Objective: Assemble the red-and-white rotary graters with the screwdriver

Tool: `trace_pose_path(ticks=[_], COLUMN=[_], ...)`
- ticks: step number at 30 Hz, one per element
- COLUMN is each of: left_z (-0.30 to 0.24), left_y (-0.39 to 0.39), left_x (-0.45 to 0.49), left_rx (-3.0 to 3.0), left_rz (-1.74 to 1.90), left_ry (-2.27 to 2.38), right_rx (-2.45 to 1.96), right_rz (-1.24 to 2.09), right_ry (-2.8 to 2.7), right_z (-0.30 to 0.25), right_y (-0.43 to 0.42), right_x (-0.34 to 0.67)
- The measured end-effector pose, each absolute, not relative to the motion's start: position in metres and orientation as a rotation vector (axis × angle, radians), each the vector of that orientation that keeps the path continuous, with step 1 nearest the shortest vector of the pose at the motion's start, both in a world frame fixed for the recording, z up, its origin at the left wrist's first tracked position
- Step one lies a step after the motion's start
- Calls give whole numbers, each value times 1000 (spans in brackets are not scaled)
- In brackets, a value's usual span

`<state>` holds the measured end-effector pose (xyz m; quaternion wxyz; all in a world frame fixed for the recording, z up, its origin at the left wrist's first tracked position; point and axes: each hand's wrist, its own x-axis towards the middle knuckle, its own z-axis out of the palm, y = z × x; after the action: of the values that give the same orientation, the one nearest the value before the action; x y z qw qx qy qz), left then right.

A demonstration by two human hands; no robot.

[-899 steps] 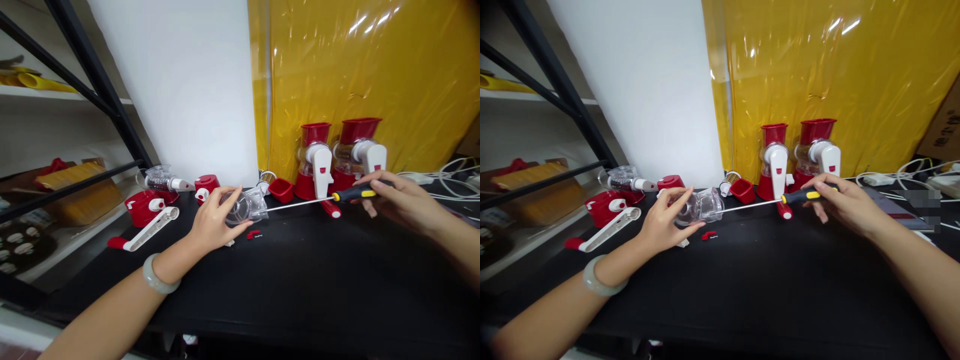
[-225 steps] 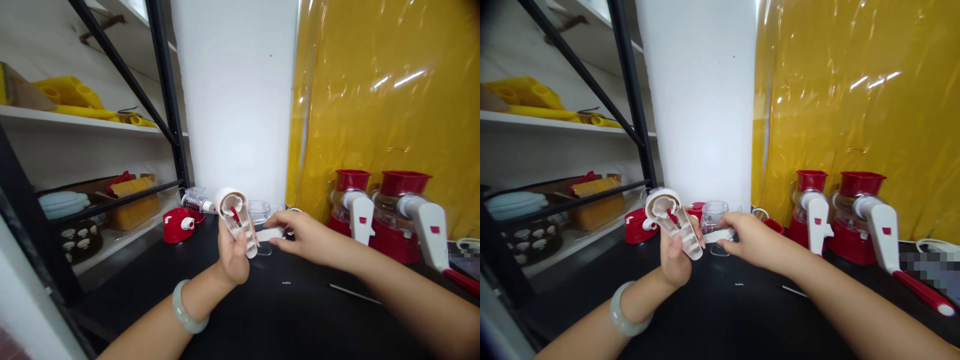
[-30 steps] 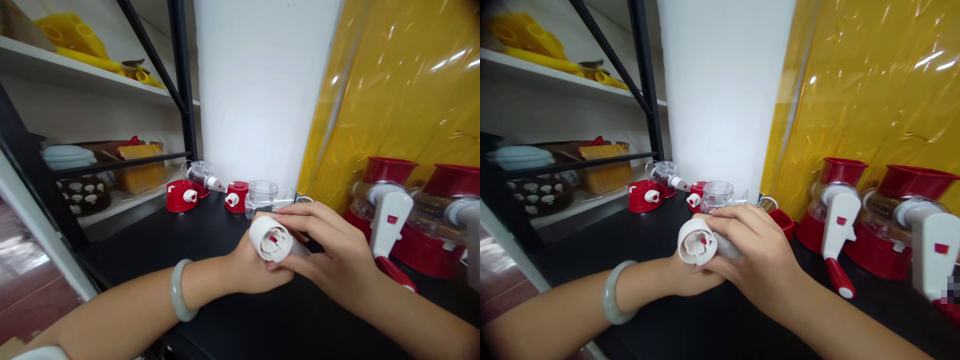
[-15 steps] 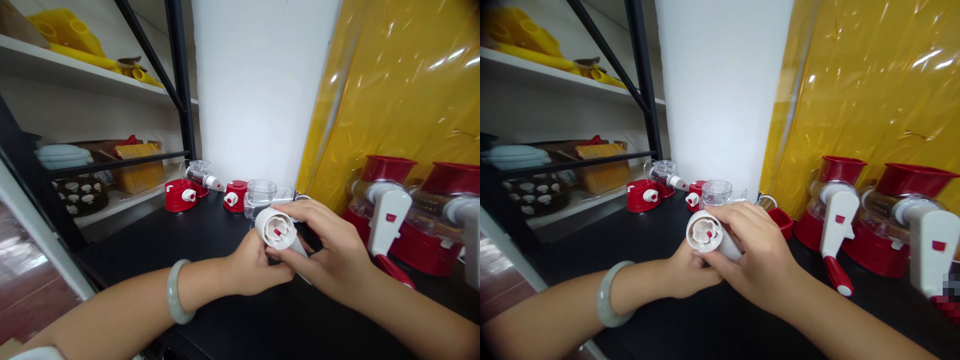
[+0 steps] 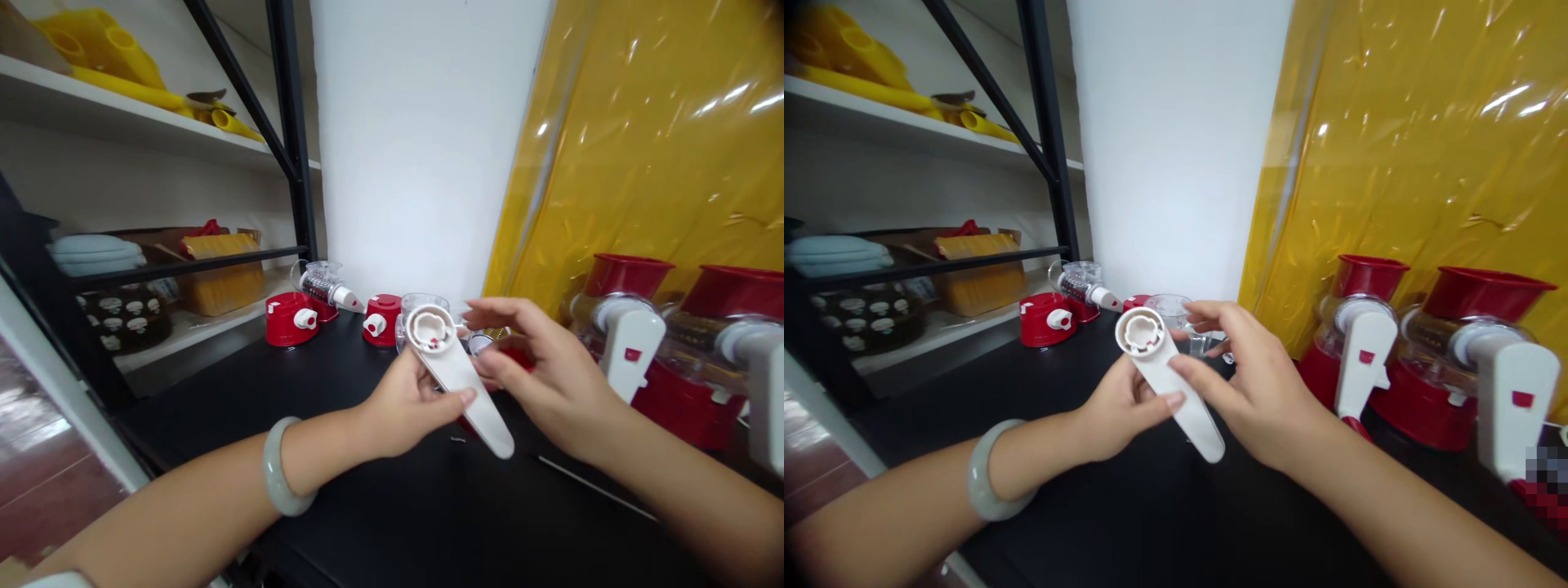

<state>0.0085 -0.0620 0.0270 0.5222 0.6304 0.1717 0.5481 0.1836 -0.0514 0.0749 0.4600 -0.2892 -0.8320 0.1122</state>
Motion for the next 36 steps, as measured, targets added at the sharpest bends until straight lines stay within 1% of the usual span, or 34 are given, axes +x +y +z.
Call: trace_pose_path(ticks=[3, 6, 10, 13, 16, 27, 32, 36], left_z=[28, 30, 34, 36, 36, 31, 30, 31], left_y=[-55, -52, -53, -54, -54, -53, -54, -54], left_x=[7, 6, 8, 8, 8, 9, 10, 9], left_rx=[1381, 1245, 1139, 1084, 1052, 1070, 1039, 1006], left_rz=[1425, 1485, 1527, 1573, 1600, 1570, 1562, 1486], left_ry=[413, 459, 468, 490, 486, 441, 445, 439], right_rx=[-798, -847, -734, -698, -702, -649, -600, -615], right_rz=[465, 464, 220, -16, -154, -328, -479, -635], right_ry=[-2072, -2208, -2373, -2391, -2377, -2304, -2363, -2388], right_z=[85, 93, 95, 88, 81, 74, 76, 79], right_y=[-50, -53, -56, -55, -54, -57, -55, -57], right_x=[194, 198, 198, 196, 193, 190, 192, 192])
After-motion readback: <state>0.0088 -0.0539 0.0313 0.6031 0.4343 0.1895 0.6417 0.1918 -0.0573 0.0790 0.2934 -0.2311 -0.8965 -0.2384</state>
